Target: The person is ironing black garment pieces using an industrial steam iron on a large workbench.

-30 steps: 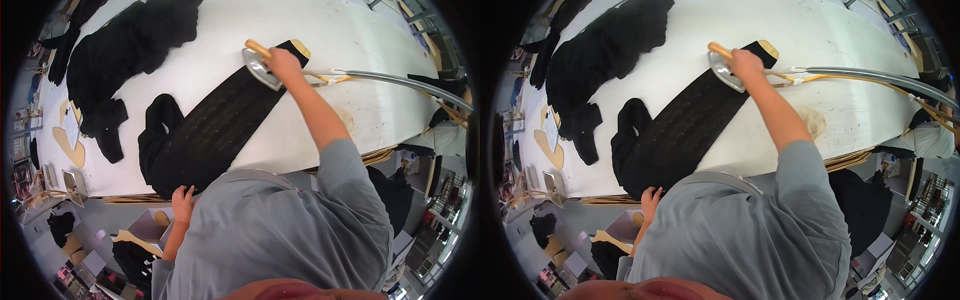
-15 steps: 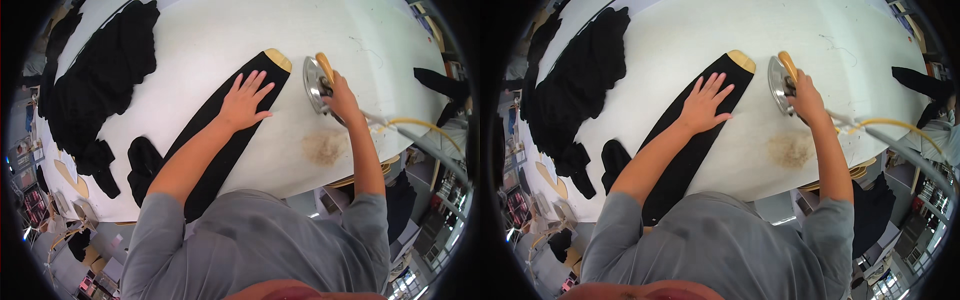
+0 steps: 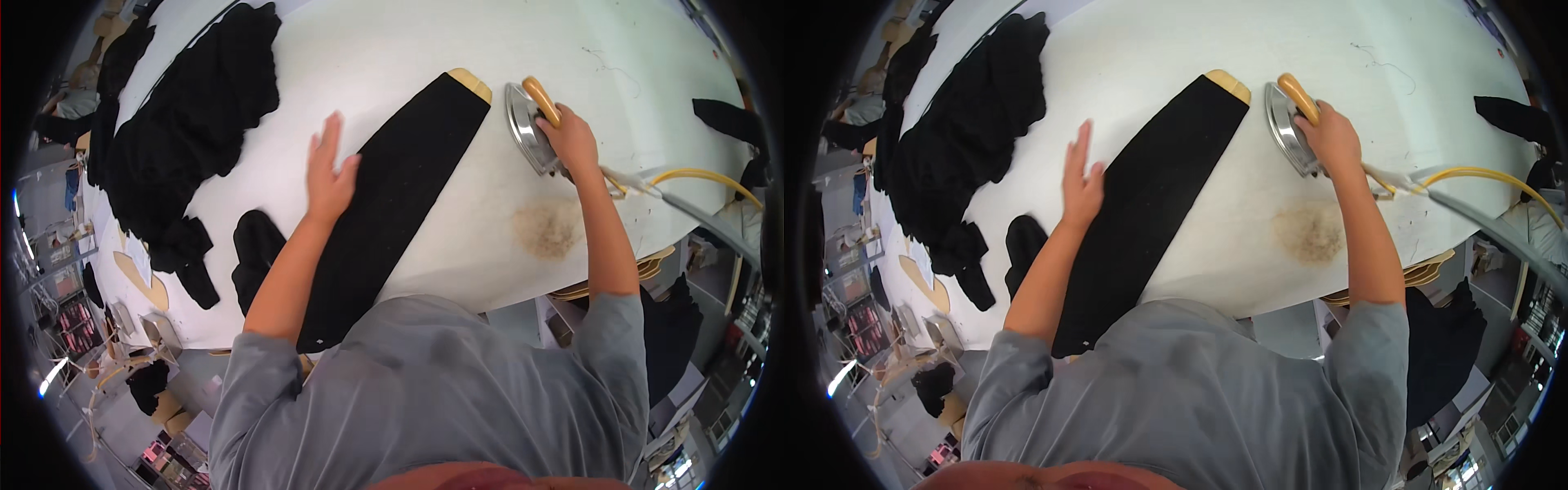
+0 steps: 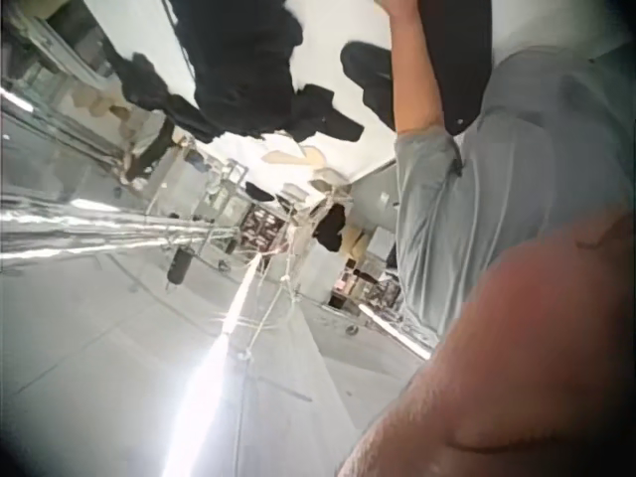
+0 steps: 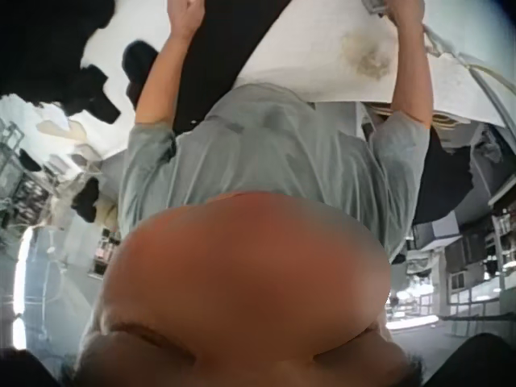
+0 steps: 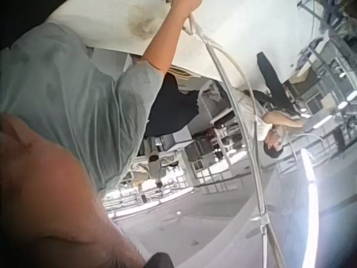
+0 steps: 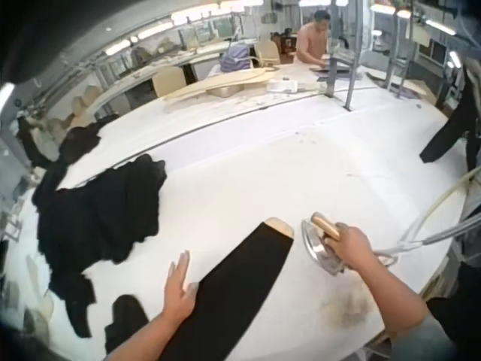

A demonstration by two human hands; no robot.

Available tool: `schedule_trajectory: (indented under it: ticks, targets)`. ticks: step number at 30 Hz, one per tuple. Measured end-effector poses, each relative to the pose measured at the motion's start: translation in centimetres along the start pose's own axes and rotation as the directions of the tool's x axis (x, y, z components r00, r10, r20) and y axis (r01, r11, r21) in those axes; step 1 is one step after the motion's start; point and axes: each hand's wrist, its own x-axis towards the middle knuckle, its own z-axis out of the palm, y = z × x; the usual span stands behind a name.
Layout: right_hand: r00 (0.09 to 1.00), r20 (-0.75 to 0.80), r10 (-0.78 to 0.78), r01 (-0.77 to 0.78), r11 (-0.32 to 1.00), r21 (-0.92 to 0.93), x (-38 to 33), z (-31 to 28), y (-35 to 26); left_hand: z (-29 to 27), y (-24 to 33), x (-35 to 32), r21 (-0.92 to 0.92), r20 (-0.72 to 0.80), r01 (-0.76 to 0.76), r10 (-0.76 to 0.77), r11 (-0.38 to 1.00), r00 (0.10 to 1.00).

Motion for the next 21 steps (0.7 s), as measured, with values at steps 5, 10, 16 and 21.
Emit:
schedule_trajectory:
  ticks: [5,10,16,21]
  targets:
    - [0.989,0.113,-0.098,0.077,0.982,0.172,-3.6,3.5,-7.8,-16.0,-2.2,-21.1,0.053,-0.453,0.398,-0.333,0.916,0.827]
    - [0.721,0.244,-0.648,0.678,0.733,-0.058,-18.7,11.6,-18.3,-23.1,-1.7,-39.9,-0.185,-0.746,0.665,-0.544,0.723,0.384]
    - [0.222,0.205,-0.953,0.964,0.246,0.103,-33.8,20.8,-30.7,-23.9,-1.7,-40.8,-0.434,-0.669,0.503,-0.642,0.747,0.376]
    - [0.24,0.203,-0.949,0.958,0.265,0.108,-32.4,21.2,-36.0,-23.6,-3.1,-48.5,-0.429,-0.6,0.646,-0.734,0.631,0.318]
